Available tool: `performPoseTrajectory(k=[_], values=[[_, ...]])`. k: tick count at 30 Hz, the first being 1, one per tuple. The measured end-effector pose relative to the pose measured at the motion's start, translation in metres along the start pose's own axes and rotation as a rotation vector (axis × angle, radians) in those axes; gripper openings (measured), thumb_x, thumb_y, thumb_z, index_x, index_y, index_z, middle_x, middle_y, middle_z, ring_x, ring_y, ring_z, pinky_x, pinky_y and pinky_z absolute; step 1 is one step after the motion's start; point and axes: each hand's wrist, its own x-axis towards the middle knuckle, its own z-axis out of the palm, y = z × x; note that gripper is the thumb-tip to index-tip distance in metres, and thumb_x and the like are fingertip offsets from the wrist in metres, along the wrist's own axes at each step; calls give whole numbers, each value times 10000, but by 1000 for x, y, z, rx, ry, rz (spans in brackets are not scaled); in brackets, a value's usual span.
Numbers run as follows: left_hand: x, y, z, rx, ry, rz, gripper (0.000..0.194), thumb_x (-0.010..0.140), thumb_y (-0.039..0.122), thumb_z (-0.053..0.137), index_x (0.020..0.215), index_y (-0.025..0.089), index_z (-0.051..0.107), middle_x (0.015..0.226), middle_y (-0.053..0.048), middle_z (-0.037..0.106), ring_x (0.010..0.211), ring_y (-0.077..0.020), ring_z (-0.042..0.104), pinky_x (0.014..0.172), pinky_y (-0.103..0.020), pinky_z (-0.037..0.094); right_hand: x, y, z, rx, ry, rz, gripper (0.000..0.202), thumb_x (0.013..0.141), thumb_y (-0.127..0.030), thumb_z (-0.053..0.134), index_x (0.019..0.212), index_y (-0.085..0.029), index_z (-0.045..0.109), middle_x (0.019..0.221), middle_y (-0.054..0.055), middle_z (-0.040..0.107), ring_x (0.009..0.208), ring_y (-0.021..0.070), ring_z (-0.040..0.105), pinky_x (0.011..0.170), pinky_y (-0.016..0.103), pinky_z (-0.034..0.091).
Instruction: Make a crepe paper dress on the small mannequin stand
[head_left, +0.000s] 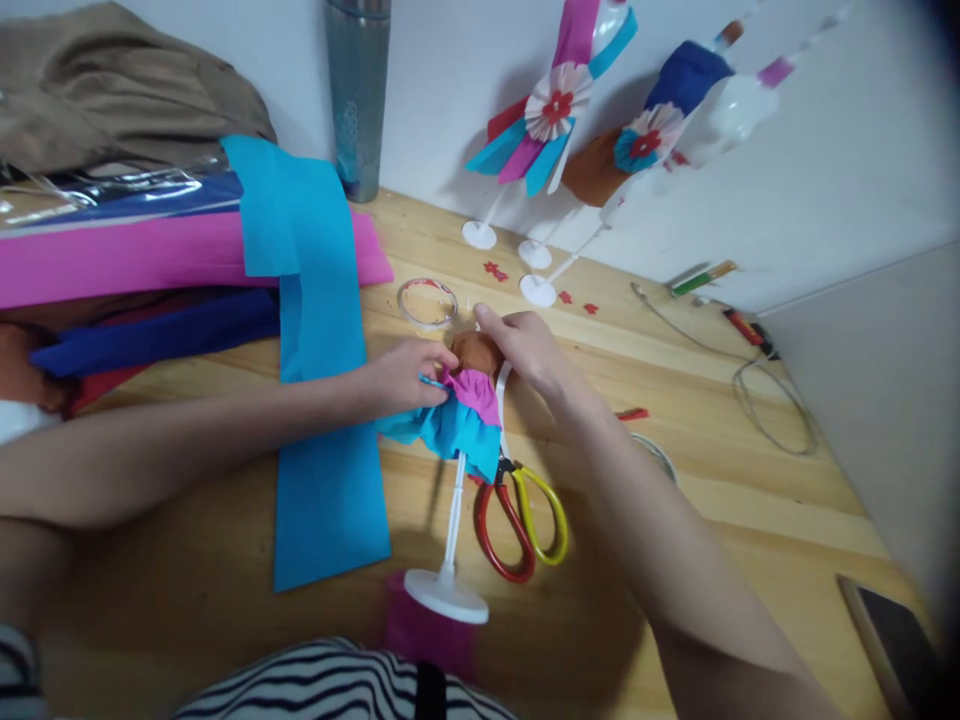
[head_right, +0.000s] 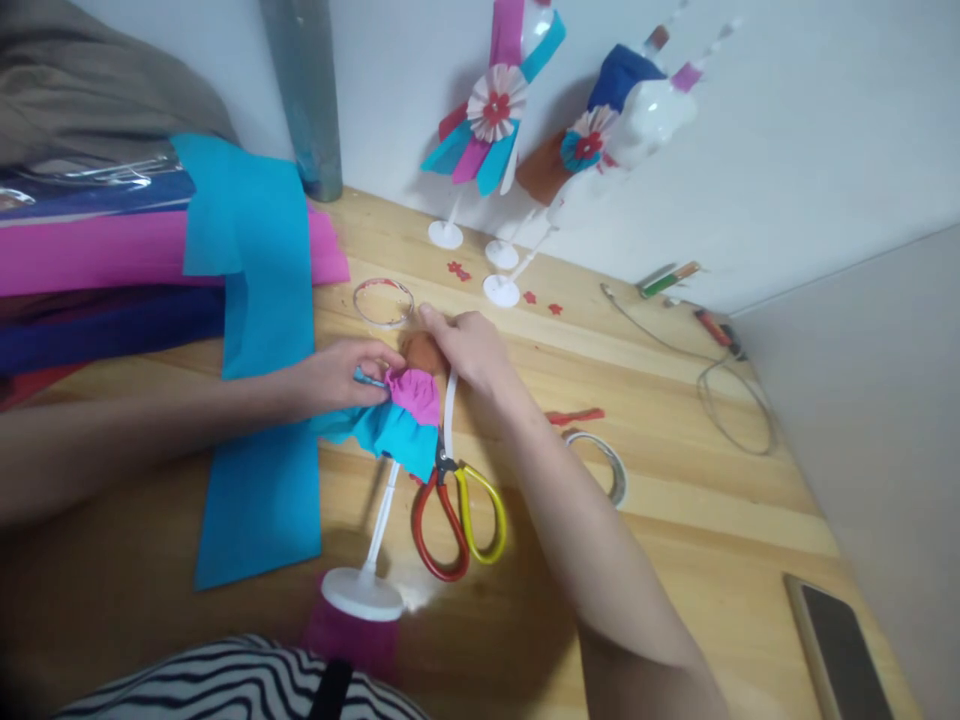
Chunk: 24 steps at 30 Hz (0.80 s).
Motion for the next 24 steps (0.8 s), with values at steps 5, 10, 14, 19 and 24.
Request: performPoseTrajectory(k=[5, 10, 14, 19, 24], values=[[-2, -4, 0, 68, 19, 93, 372, 688, 87, 614, 1057, 101, 655, 820, -29, 690, 791, -159, 658, 723, -254, 499, 10, -7, -3, 75, -130, 35, 412, 736, -470, 712, 507, -174, 541, 480, -42, 442, 496, 89, 359, 509, 282, 274], [-6, -2, -1, 20, 24, 140, 475, 712, 160, 647, 1184, 120, 617, 1046, -85, 707, 950, -202, 669, 798, -297, 523, 5, -4, -13, 318, -164, -8, 384, 675, -439, 728, 479, -183, 521, 448, -61, 383, 464, 71, 299, 474, 270, 215], [-18, 12, -2, 3, 86, 135, 658, 710, 277, 695, 1329, 110, 547, 1195, -132, 665, 1049, -247, 643, 861, -354, 519, -5, -5, -30, 505, -112, -105, 462, 610, -522, 781, 456, -204, 483, 463, -52, 368, 465, 78, 310, 472, 270, 236], [-38, 37, -4, -66, 59, 122, 698, 674, 334, 744, 1322, 142, 572, 1213, -114, 668, 1124, -267, 615, 924, -369, 496, -27, -16, -53, 696, -105, -175, 426, 527, -572, 858, 534, -210, 632, 528, -16, 529, 513, 110, 455, 509, 276, 357], [-49, 53, -5, -75, -14, 155, 665, 662, 326, 774, 1283, 157, 607, 943, -61, 703, 950, -236, 652, 826, -350, 507, -41, -21, -66, 765, -172, -263, 431, 512, -603, 862, 579, -221, 675, 605, 14, 625, 588, 167, 577, 608, 326, 483]])
